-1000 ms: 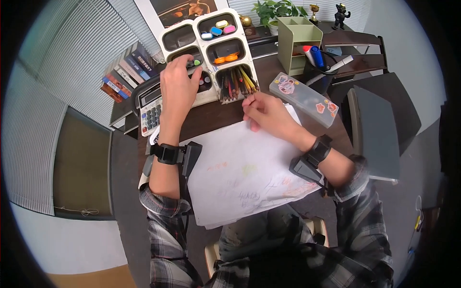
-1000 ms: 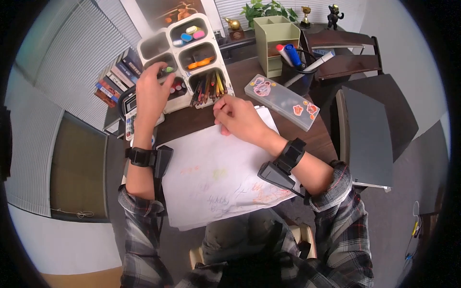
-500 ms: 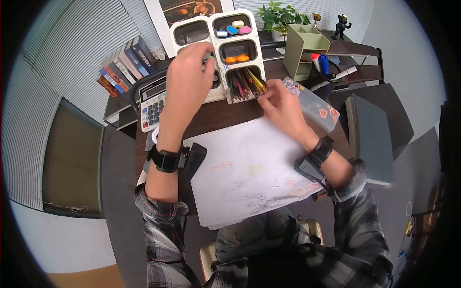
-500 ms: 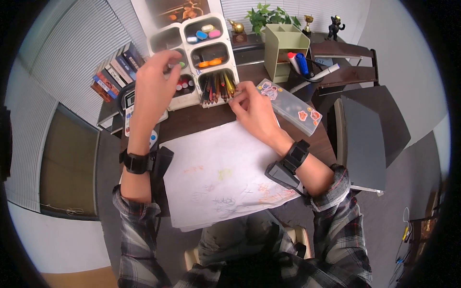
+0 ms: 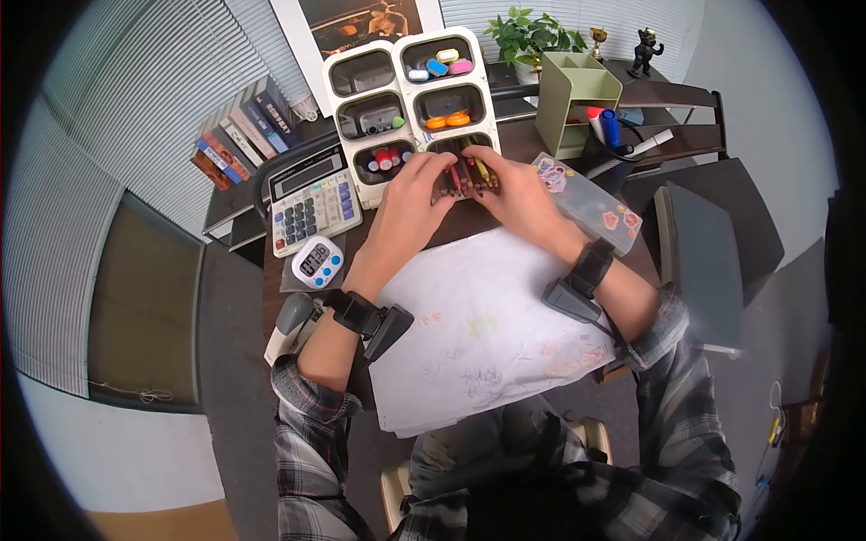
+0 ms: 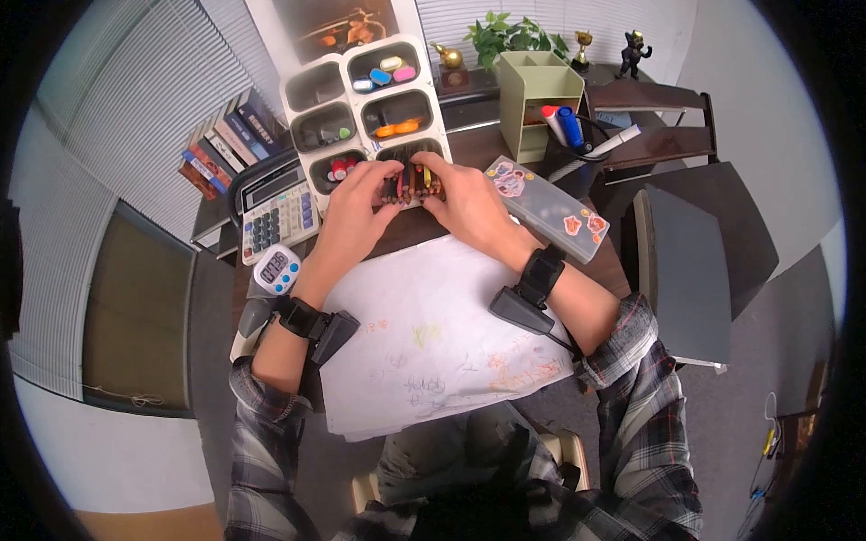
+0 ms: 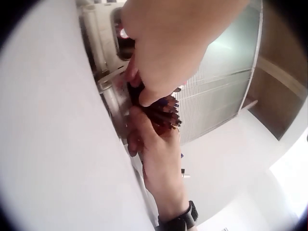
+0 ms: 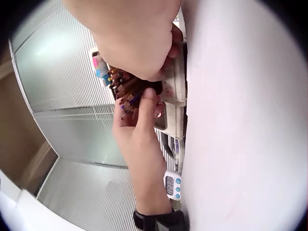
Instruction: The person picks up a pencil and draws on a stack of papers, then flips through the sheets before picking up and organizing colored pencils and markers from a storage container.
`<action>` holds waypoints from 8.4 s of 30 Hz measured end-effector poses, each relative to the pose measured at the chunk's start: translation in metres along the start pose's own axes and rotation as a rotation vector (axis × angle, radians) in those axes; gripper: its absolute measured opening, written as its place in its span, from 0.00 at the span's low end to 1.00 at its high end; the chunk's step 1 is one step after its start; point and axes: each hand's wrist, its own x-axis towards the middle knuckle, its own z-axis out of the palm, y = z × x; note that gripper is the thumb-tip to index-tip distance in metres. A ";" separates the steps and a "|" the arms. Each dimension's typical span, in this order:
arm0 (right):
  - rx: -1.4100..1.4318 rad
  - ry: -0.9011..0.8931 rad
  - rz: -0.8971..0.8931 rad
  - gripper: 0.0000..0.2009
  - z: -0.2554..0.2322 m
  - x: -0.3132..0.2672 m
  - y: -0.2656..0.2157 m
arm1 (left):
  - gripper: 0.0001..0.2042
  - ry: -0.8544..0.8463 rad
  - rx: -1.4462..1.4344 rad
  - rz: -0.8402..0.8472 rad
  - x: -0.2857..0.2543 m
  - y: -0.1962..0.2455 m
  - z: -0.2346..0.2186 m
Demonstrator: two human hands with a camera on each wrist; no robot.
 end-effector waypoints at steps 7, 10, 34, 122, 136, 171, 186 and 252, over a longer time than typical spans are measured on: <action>0.047 0.057 -0.042 0.25 -0.004 -0.005 0.003 | 0.22 0.068 -0.112 -0.083 -0.002 -0.010 0.016; 0.091 0.070 0.015 0.25 -0.003 -0.007 -0.003 | 0.21 0.159 -0.141 -0.013 -0.003 -0.009 0.022; 0.010 0.179 -0.085 0.21 -0.002 -0.012 -0.001 | 0.14 0.314 -0.281 -0.146 -0.009 -0.009 0.034; 0.112 0.103 0.190 0.08 0.001 -0.018 0.009 | 0.16 0.345 -0.150 -0.193 -0.015 -0.012 0.033; 0.130 0.003 0.163 0.11 0.000 -0.018 0.005 | 0.18 0.337 -0.150 -0.183 -0.013 -0.006 0.033; 0.133 0.075 0.229 0.18 0.000 -0.017 0.004 | 0.16 0.234 -0.178 -0.144 -0.013 0.000 0.029; 0.159 0.068 0.190 0.14 -0.001 -0.017 0.000 | 0.16 0.233 -0.175 -0.155 -0.015 0.001 0.029; 0.142 0.176 0.122 0.08 -0.002 -0.018 -0.002 | 0.14 0.244 -0.183 -0.214 -0.016 0.000 0.030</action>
